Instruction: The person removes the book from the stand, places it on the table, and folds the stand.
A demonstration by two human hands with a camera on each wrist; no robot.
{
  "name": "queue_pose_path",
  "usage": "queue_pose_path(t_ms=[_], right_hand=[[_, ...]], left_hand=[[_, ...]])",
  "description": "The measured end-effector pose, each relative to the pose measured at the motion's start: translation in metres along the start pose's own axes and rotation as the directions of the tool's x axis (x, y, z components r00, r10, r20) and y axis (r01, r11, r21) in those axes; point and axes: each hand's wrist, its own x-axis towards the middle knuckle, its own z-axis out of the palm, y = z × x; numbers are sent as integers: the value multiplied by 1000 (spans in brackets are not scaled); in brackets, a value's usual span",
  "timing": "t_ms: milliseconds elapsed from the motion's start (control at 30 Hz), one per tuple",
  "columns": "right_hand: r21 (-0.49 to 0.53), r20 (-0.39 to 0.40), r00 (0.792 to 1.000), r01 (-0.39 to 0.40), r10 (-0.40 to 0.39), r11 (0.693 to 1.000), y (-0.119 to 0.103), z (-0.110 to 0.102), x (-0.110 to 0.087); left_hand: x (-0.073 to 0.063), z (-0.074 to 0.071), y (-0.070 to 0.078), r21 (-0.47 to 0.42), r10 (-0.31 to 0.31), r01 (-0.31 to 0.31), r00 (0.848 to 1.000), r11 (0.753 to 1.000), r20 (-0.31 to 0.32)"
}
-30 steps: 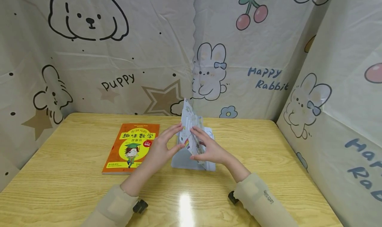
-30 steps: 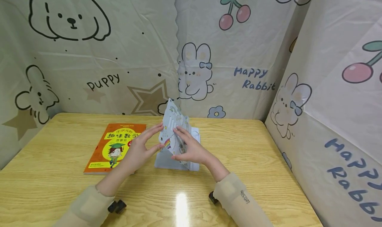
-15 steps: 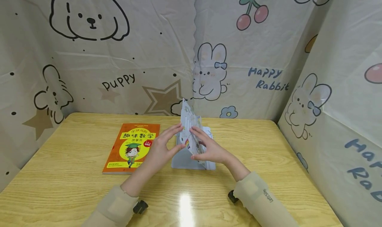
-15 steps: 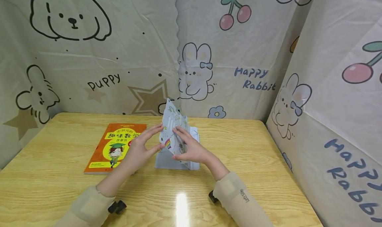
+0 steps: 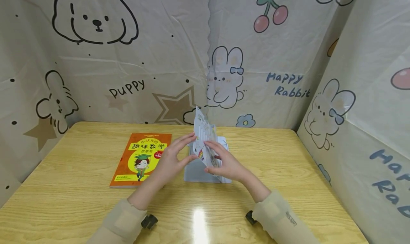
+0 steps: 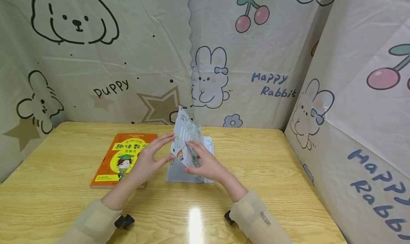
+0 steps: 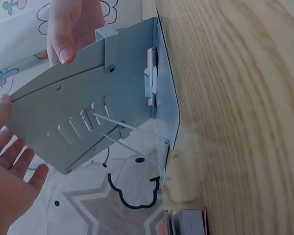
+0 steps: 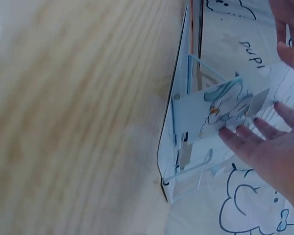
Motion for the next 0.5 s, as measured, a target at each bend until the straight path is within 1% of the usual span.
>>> queue_pose_path(t_ms=[167, 367, 500], right_hand=[[-14, -52, 997, -55, 55, 998, -9, 3, -5], [-23, -97, 990, -101, 98, 995, -20, 7, -9], [-52, -113, 988, -108, 102, 993, -26, 9, -11]], left_hand=[[1, 0, -3, -64, -8, 8, 1000, 998, 1], [0, 0, -4, -148, -66, 68, 998, 987, 17], [0, 0, -4, -201, -111, 116, 993, 973, 33]])
